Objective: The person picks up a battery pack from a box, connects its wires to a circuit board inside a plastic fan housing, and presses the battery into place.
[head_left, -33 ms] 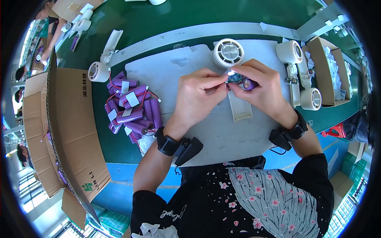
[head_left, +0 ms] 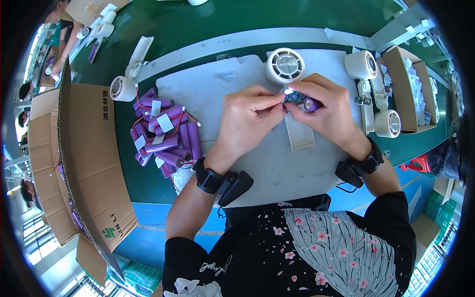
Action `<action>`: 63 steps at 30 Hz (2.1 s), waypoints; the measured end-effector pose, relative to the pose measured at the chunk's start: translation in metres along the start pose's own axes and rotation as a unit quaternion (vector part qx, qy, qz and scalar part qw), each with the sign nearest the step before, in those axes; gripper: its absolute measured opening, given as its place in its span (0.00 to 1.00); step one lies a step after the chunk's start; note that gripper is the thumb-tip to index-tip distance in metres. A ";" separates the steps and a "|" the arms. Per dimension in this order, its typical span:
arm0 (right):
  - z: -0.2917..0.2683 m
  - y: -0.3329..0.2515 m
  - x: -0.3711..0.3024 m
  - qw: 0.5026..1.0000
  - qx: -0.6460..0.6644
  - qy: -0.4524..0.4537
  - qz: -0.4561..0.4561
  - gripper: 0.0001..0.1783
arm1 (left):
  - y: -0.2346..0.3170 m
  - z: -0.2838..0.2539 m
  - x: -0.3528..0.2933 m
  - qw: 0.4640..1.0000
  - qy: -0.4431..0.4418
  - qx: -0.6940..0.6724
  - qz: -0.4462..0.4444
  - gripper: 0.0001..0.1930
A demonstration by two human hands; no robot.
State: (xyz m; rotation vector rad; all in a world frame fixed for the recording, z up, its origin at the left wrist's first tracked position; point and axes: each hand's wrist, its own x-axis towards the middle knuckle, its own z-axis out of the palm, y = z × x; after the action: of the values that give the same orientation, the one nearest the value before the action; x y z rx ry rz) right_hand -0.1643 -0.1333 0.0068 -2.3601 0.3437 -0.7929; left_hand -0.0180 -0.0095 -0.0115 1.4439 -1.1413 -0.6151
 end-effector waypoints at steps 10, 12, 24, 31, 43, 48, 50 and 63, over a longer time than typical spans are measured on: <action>-0.009 -0.010 0.000 0.995 0.023 -0.041 0.091 0.14 | 0.002 -0.001 0.000 0.998 -0.038 -0.047 -0.021 0.13; -0.012 -0.011 -0.003 0.993 0.026 -0.053 0.102 0.13 | 0.004 -0.001 0.001 0.994 -0.065 -0.070 -0.055 0.15; -0.010 -0.012 -0.006 0.997 -0.018 -0.034 0.068 0.13 | 0.007 0.001 0.005 0.989 -0.079 -0.082 -0.099 0.17; -0.012 -0.013 -0.010 0.998 -0.032 -0.029 0.051 0.13 | 0.007 0.004 0.005 0.988 -0.080 -0.082 -0.100 0.17; -0.009 -0.013 -0.002 0.997 -0.026 -0.025 0.064 0.12 | 0.008 0.000 0.008 0.984 -0.077 -0.118 -0.111 0.15; -0.009 -0.008 -0.006 0.993 -0.078 -0.059 0.068 0.10 | -0.002 0.000 0.007 0.993 -0.088 -0.044 -0.067 0.15; -0.012 -0.009 -0.009 0.995 -0.082 -0.045 0.046 0.10 | -0.002 0.008 0.004 0.999 -0.019 -0.034 -0.002 0.13; -0.006 0.003 -0.002 0.987 0.023 -0.048 0.149 0.07 | -0.003 0.009 0.008 0.997 -0.023 0.015 0.073 0.13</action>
State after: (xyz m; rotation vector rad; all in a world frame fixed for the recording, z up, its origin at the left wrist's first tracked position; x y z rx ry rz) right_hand -0.1697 -0.1375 0.0080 -2.2253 0.6129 -0.5380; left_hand -0.0213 -0.0208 -0.0145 1.3638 -1.2849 -0.5331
